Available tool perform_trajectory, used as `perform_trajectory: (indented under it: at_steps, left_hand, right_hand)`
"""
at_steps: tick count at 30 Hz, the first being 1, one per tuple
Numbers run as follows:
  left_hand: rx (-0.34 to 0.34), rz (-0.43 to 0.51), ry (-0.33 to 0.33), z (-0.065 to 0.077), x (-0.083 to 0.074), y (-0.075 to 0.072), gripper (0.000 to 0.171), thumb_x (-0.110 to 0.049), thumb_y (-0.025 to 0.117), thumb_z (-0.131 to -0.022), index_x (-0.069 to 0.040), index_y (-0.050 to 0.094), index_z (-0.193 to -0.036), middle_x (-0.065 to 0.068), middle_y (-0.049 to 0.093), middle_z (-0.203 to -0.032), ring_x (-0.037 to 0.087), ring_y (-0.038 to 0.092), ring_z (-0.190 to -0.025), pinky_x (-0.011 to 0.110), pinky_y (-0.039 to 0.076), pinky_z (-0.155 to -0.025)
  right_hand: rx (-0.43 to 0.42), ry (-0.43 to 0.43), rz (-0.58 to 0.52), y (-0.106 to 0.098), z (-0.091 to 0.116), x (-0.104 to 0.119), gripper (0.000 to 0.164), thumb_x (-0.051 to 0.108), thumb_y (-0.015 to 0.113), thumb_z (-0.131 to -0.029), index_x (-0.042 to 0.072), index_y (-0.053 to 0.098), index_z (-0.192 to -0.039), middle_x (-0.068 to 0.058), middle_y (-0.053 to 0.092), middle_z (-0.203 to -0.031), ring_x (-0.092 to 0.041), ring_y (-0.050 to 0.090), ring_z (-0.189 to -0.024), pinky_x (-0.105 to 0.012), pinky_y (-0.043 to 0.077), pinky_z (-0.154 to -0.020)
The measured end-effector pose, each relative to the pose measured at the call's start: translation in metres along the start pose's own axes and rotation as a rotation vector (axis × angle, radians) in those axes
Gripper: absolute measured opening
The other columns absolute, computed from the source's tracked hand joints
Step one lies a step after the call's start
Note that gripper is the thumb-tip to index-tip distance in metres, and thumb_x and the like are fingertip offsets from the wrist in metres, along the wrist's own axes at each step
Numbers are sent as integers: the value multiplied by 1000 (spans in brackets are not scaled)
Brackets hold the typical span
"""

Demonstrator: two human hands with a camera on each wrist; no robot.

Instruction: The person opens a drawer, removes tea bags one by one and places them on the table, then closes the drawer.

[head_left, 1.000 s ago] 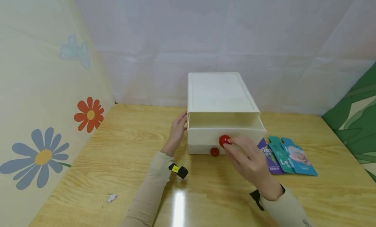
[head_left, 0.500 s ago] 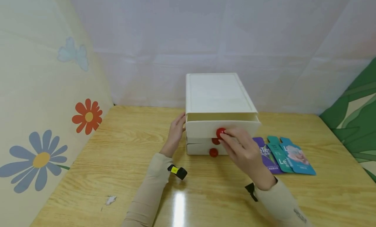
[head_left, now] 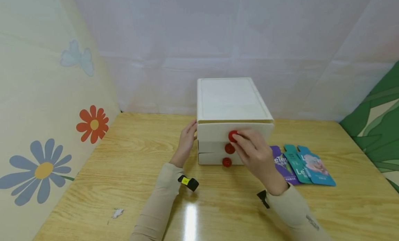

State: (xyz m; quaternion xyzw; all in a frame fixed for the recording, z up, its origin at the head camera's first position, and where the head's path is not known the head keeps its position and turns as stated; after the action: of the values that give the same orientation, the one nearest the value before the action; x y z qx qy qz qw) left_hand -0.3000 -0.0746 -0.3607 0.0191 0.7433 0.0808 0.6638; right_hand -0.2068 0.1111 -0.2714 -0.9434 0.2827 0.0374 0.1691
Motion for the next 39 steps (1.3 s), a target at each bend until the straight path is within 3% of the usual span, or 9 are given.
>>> perform_trajectory:
  at_steps: [5, 10, 17, 25, 39]
  left_hand:
    - [9, 1, -2, 0, 0, 0, 43, -21, 40, -97, 3, 43, -133, 15, 43, -136, 23, 41, -121, 43, 39, -95]
    - [11, -21, -3, 0, 1, -2, 45, -24, 41, -97, 1, 43, -134, 13, 42, -137, 24, 41, -121, 42, 39, -95]
    - [16, -39, 52, 2, 2, -3, 52, -38, 42, -95, -3, 45, -133, 7, 45, -136, 18, 44, -118, 38, 41, -94]
    - [28, -55, -24, 0, 1, -1, 48, -30, 35, -99, -1, 40, -137, 9, 38, -141, 20, 36, -125, 42, 33, -101]
    - [30, -115, -36, 3, -2, -1, 48, -34, 35, -99, -6, 41, -137, 3, 36, -142, 15, 31, -128, 40, 35, -99]
  right_hand:
    - [18, 35, 15, 4, 3, -5, 23, 16, 58, -89, -5, 66, -87, -18, 60, -88, -30, 57, -79, -39, 51, -66]
    - [-22, 44, 0, 7, 4, -6, 21, 16, 60, -88, -5, 66, -86, -18, 61, -87, -30, 57, -78, -39, 51, -67]
    - [-46, 42, 1, 8, 4, -5, 20, 14, 61, -87, -5, 67, -86, -18, 61, -85, -31, 58, -77, -39, 51, -66]
    - [8, 67, 0, 11, 4, -7, 18, 12, 60, -87, -5, 66, -90, -19, 61, -90, -31, 58, -81, -41, 51, -67]
    - [48, 114, 19, 12, 1, -8, 22, 15, 59, -88, -5, 67, -87, -18, 60, -86, -29, 57, -79, -39, 52, -66]
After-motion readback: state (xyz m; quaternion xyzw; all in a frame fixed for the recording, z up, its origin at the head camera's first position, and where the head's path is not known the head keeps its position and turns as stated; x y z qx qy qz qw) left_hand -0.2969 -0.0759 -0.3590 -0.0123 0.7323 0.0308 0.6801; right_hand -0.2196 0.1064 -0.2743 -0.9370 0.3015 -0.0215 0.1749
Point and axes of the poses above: each hand's wrist, its own z-axis away from the middle knuckle, its own y-axis out of the palm, x = y × z, the point moved 4 cm from there along -z, towards the middle knuckle
